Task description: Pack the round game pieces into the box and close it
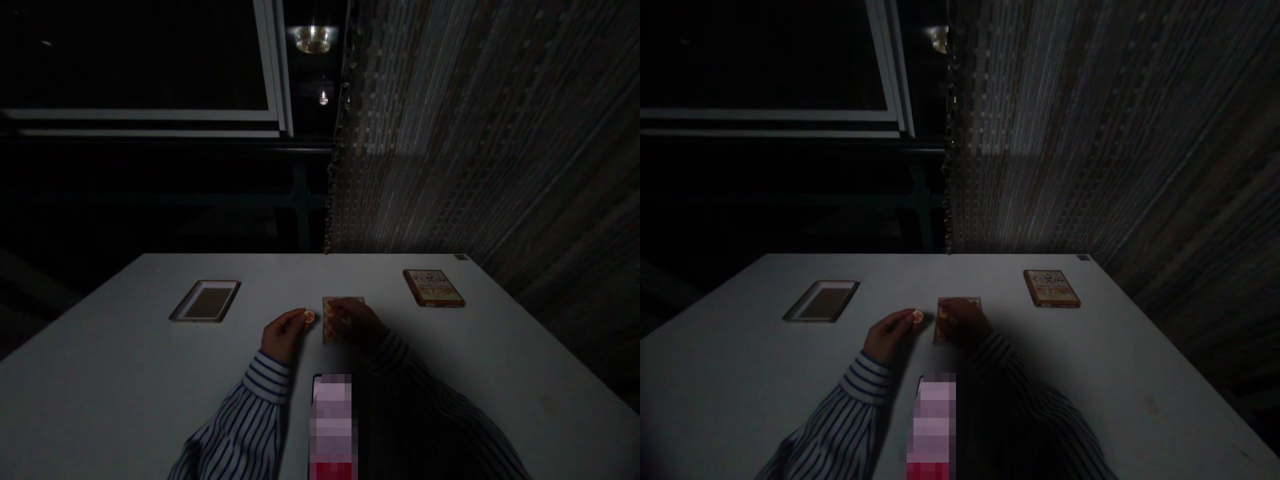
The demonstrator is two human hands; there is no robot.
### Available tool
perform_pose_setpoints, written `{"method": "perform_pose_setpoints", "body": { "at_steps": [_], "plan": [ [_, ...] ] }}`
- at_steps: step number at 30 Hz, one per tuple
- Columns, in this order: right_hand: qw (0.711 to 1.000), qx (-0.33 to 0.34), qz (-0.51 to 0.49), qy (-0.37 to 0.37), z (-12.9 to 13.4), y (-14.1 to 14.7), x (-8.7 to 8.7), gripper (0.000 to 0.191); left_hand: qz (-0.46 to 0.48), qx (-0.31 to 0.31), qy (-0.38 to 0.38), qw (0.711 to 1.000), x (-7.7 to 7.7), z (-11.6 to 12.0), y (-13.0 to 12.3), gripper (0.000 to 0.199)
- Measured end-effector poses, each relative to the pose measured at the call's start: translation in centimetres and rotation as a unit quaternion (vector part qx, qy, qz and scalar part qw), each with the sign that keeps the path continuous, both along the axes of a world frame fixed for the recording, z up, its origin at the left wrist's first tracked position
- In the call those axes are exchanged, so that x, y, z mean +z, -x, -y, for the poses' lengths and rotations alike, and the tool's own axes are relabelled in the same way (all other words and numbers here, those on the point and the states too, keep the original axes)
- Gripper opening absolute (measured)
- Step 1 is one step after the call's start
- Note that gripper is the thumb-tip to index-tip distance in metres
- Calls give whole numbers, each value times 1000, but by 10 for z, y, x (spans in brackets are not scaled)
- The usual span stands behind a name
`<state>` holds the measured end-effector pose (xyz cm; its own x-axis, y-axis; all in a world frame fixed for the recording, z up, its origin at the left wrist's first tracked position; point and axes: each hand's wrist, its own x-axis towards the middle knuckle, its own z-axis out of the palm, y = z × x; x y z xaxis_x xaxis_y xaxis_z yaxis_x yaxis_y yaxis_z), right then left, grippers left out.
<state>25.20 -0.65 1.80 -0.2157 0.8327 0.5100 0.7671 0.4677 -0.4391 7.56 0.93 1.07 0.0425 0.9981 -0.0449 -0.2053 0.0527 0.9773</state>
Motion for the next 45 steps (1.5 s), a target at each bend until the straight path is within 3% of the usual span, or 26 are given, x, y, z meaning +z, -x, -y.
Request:
{"method": "perform_pose_setpoints", "body": {
  "at_steps": [8, 18, 25, 30, 38, 45],
  "plan": [
    [996, -42, -73, -24, -1, -15, -18, 21, -37, -4, -20, 999, 1, -5, -10, 27],
    [981, -67, -183, 16, 15, -22, -6, 20, -70, -35, -32, 996, 7, -19, -27, 29],
    [984, -132, -106, 51, 18, -23, -8, 21, -124, -39, -37, 991, 0, -16, -32, 26],
    [988, -105, -107, 19, 22, -23, -5, 23, -139, -58, -39, 988, -9, -9, -36, 33],
    [992, -115, -49, 1, 25, -23, -7, 24, -124, -70, -18, 990, -4, 0, -42, 35],
    [992, -121, -37, 0, 32, -17, -2, 23, -112, -77, -46, 990, 0, 5, -45, 29]
  ]
}}
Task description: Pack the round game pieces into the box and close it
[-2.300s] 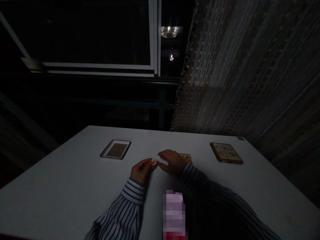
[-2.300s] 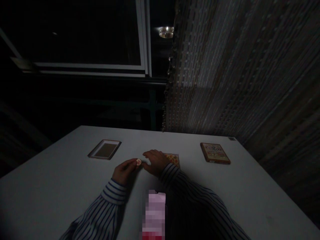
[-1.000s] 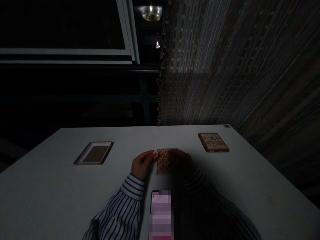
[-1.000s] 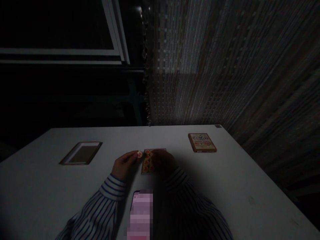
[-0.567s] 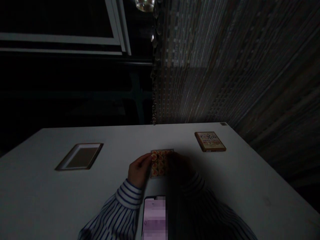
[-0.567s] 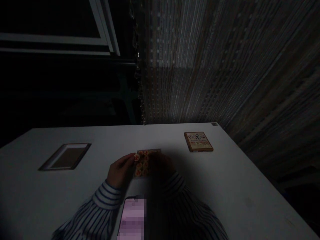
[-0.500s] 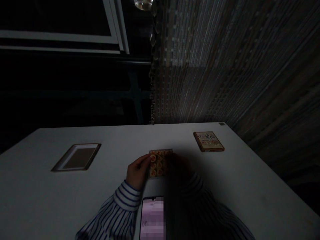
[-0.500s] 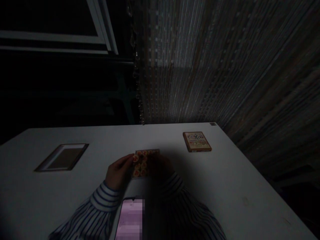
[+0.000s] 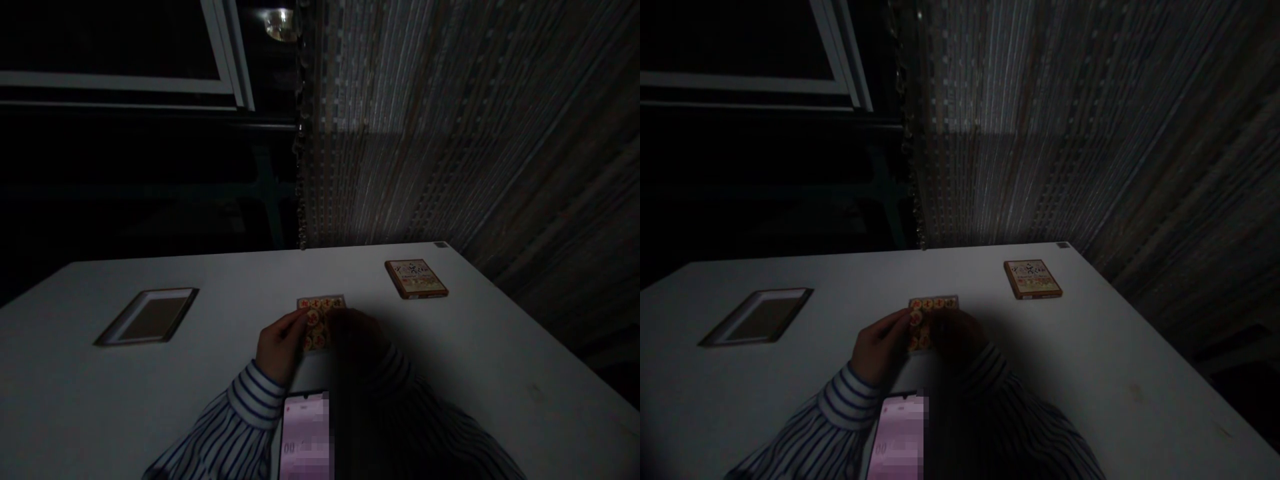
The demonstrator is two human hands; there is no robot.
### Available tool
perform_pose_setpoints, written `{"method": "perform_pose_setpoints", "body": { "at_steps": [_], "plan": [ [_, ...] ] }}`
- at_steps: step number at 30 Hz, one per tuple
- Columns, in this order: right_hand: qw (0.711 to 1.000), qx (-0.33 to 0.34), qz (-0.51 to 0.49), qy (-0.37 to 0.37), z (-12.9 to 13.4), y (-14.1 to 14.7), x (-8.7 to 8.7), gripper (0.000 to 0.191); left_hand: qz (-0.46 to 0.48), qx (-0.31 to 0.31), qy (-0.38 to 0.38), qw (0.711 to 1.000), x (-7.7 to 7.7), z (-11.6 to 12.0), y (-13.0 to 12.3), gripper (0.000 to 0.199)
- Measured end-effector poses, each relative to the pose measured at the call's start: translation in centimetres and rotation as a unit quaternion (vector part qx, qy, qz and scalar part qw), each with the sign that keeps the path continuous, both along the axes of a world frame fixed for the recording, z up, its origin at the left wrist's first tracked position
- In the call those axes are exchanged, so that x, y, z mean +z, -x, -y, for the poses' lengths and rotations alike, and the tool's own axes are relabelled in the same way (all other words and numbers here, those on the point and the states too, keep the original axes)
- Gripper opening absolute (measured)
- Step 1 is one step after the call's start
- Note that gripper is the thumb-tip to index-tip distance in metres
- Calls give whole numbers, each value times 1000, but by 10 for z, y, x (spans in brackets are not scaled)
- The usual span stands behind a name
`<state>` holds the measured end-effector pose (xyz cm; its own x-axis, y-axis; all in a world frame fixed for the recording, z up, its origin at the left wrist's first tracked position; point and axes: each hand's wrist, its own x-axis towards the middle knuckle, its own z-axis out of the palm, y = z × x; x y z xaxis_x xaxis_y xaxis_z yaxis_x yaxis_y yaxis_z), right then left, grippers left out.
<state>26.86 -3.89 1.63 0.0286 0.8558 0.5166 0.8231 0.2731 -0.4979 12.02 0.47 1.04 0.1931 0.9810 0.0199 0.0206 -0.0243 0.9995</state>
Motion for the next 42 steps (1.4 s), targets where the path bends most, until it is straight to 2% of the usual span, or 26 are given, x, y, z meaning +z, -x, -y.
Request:
{"method": "perform_pose_setpoints", "body": {
  "at_steps": [9, 16, 22, 31, 34, 42],
  "plan": [
    [994, 43, -92, -31, 2, 3, -14, 22, 13, -24, -41, 999, 5, 9, -2, 26],
    [990, 35, -138, 21, 6, 8, -9, 21, 36, -27, -46, 998, 1, 8, -3, 25],
    [985, 36, -167, 27, 1, 7, -15, 19, 38, -49, -45, 997, -2, 9, 1, 27],
    [966, 104, -232, 53, 2, 2, -12, 21, 37, -42, -40, 998, 0, 10, 0, 30],
    [963, 112, -233, 72, 3, 0, -10, 22, 37, -45, -42, 997, -2, 10, 1, 30],
    [960, 129, -240, 66, 5, 0, -9, 22, 31, -33, -36, 998, 0, 11, 0, 26]
  ]
}}
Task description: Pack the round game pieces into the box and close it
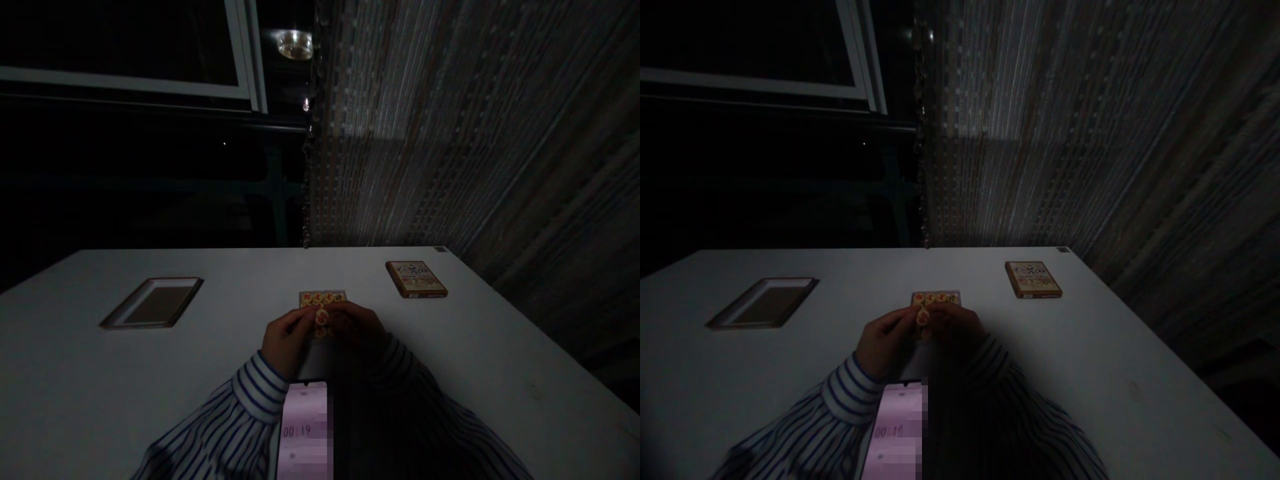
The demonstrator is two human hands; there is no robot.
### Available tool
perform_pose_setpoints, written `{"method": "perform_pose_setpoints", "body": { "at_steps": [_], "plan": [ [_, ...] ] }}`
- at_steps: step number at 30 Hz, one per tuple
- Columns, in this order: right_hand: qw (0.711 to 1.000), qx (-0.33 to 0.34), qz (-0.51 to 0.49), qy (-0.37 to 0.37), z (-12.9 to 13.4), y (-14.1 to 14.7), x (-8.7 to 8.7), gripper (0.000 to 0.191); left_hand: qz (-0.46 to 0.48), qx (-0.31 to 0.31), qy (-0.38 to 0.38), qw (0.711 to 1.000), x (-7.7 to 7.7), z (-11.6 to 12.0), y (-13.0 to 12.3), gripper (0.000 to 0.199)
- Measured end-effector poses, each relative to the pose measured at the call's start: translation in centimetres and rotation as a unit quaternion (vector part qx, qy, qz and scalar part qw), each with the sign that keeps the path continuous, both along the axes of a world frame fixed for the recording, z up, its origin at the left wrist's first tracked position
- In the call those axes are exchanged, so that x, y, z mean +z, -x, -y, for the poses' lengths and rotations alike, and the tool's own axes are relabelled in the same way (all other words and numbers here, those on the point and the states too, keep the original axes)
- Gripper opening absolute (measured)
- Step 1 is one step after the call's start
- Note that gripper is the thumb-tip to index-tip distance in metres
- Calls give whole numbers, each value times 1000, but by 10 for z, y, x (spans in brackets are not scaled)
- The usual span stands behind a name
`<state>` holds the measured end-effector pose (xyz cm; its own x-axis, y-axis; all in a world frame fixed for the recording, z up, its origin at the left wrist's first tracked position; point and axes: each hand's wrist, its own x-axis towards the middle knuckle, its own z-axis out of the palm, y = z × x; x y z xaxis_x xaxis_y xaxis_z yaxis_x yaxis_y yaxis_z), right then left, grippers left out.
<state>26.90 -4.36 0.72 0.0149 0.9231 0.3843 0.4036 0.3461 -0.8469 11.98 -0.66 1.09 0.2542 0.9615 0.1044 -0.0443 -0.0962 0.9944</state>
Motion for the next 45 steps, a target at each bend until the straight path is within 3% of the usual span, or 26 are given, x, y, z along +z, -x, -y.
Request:
{"method": "perform_pose_setpoints", "body": {
  "at_steps": [7, 23, 32, 45],
  "plan": [
    [999, -9, 44, -27, 0, -3, 1, 22, 18, 7, 24, 1000, 3, 0, 0, 26],
    [999, -4, 36, -39, -3, -4, -4, 29, 68, -6, 74, 995, -3, -1, -2, 26],
    [1000, 9, 13, -7, -2, -3, -3, 27, 65, 0, 86, 994, 6, 4, -2, 27],
    [1000, 7, -5, -2, -1, -5, -3, 24, 87, 17, 92, 992, 1, 0, -2, 26]
  ]
}}
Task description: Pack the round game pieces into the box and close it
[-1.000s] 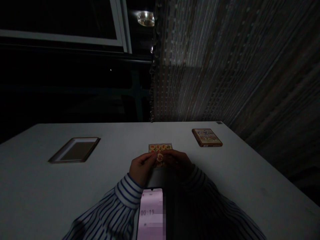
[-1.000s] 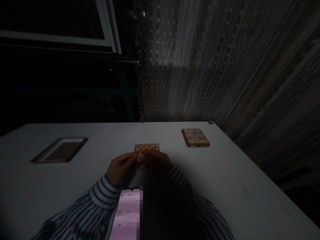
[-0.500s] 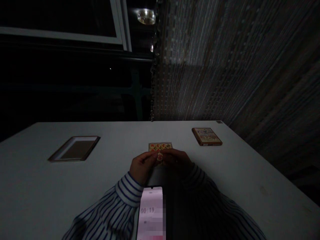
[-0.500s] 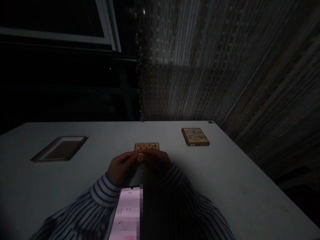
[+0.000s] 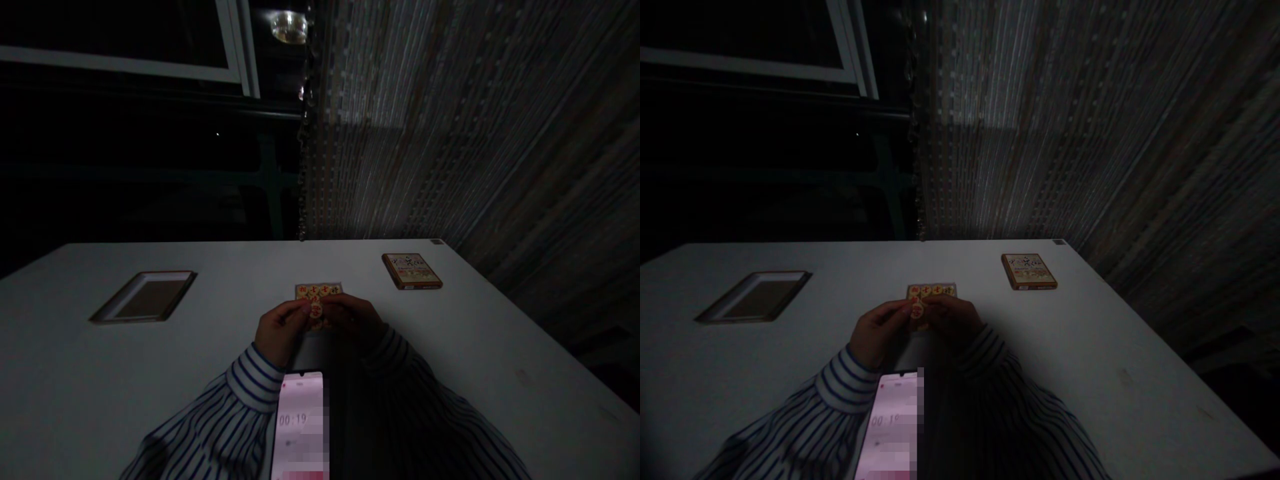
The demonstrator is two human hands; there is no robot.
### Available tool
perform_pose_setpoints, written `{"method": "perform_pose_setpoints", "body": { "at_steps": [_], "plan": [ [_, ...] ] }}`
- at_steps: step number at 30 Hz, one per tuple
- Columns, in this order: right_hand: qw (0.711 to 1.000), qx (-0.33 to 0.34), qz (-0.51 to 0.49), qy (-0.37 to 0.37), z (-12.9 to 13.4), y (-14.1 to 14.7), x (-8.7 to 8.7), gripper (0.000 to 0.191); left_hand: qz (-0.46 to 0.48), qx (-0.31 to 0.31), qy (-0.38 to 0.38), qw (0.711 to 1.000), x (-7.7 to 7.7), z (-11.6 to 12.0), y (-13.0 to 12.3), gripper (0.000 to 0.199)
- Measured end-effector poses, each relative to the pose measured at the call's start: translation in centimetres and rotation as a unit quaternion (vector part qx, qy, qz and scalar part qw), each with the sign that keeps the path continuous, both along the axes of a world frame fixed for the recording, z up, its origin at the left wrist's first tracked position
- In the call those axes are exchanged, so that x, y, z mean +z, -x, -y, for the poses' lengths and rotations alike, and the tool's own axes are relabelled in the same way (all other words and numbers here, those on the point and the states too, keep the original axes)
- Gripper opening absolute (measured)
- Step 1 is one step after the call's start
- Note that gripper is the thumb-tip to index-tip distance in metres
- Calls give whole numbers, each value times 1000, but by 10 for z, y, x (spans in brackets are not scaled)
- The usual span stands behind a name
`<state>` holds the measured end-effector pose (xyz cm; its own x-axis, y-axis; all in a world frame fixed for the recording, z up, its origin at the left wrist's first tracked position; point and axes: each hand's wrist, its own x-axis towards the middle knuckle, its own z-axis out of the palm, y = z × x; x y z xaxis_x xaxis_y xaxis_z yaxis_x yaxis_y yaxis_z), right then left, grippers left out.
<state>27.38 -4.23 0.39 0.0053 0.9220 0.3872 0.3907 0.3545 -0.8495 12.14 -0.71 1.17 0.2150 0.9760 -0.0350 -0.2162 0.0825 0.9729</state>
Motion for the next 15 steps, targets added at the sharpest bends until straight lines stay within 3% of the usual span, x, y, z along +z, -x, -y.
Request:
{"method": "perform_pose_setpoints", "body": {
  "at_steps": [15],
  "plan": [
    [1000, -21, 13, 9, 0, 1, -2, 26, 17, -11, 17, 1000, -3, 0, 0, 25]
  ]
}}
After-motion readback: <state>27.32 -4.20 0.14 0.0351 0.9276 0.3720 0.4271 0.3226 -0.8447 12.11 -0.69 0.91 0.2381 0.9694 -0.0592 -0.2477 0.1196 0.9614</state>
